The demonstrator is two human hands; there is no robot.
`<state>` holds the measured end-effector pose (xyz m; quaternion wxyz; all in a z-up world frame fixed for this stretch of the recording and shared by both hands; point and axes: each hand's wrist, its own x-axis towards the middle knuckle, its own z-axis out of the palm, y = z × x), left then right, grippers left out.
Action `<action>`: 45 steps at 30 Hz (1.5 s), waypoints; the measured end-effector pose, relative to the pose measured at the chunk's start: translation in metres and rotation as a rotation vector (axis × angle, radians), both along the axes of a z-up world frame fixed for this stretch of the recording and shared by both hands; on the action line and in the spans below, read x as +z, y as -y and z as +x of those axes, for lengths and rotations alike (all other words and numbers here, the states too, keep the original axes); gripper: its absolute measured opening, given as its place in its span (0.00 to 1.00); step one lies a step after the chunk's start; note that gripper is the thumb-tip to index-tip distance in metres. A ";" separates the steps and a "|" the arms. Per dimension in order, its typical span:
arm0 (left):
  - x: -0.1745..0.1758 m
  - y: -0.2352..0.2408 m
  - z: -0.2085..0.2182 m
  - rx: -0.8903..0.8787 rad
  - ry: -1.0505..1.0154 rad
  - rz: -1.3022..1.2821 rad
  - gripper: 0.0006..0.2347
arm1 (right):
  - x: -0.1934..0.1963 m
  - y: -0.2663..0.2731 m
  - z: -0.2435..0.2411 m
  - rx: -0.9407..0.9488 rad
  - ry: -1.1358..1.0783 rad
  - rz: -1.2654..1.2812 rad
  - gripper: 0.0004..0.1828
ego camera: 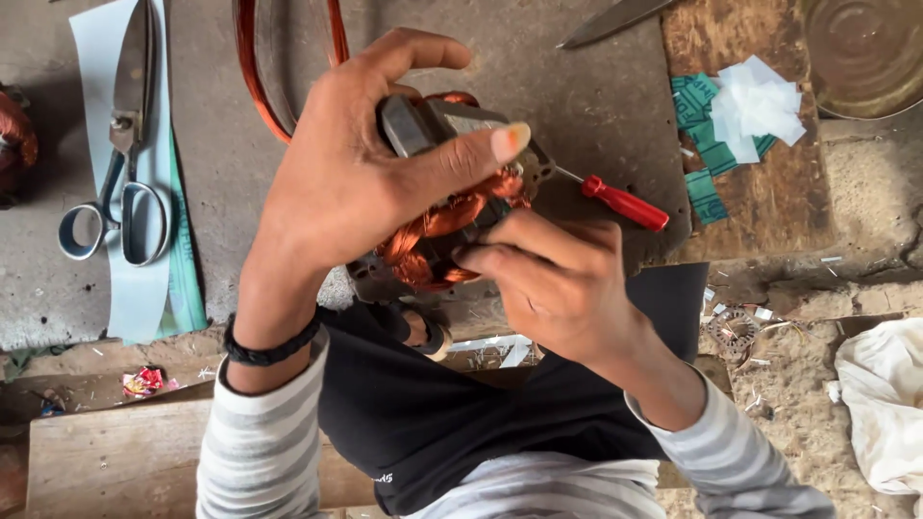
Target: Repairing or rewinding an electric motor stator by inserting and adjusting copper wire coils.
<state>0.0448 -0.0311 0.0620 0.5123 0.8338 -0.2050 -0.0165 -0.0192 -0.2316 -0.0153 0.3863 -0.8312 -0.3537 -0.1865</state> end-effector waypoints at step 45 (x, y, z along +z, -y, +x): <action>-0.002 -0.015 -0.012 -0.083 0.211 -0.004 0.28 | 0.017 0.019 -0.003 0.175 -0.307 0.100 0.15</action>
